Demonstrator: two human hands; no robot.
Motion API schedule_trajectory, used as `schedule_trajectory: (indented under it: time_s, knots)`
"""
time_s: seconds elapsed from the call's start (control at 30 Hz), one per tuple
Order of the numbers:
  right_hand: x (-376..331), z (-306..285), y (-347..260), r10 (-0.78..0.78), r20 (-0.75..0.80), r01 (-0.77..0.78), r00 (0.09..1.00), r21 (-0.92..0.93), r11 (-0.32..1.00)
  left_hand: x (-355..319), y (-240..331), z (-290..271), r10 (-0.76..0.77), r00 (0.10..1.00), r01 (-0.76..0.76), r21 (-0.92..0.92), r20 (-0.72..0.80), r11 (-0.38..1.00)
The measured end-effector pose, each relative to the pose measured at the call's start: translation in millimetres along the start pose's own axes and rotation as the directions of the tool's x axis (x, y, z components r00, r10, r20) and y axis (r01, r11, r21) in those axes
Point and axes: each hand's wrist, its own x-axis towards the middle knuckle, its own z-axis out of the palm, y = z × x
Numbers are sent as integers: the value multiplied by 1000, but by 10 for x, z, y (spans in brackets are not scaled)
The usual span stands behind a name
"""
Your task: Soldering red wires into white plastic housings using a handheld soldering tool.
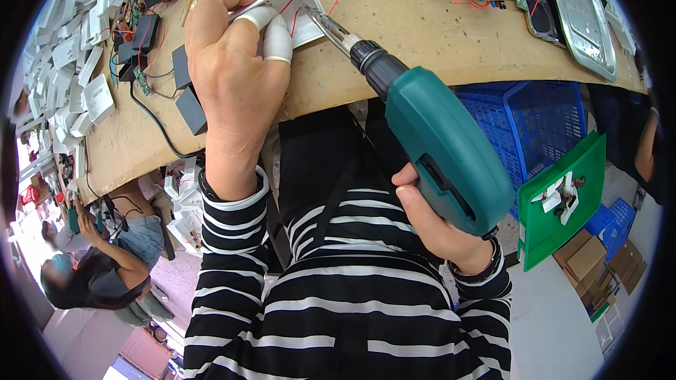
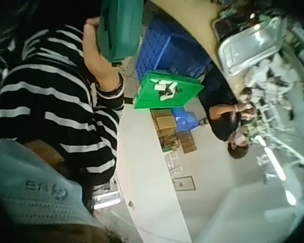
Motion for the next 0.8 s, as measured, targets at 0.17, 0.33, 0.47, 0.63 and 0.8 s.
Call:
schedule_trajectory:
  time_s: [0.17, 0.33, 0.47, 0.63, 0.8]
  knots:
    - [64, 47, -8, -10, -12, 10, 1000, 2, 1000, -33, -17, 43, -8, 1000, 8, -22, -13, 1000]
    - [138, 61, -41, -20, -45, 18, 999, -34, 999, 62, 87, -39, -3, 1000, 2, 22, 22, 1000]
    - [136, 89, -40, 5, -82, -2, 997, 35, 999, 70, 98, -63, -2, 1000, 2, 26, 19, 1000]
    - [144, 106, -57, 29, -121, -24, 992, 36, 999, 64, 100, -58, -15, 999, 14, 29, 29, 999]
    - [156, 84, -39, -38, -100, 36, 994, -19, 999, 63, 103, -61, -15, 1000, 14, 30, 26, 999]
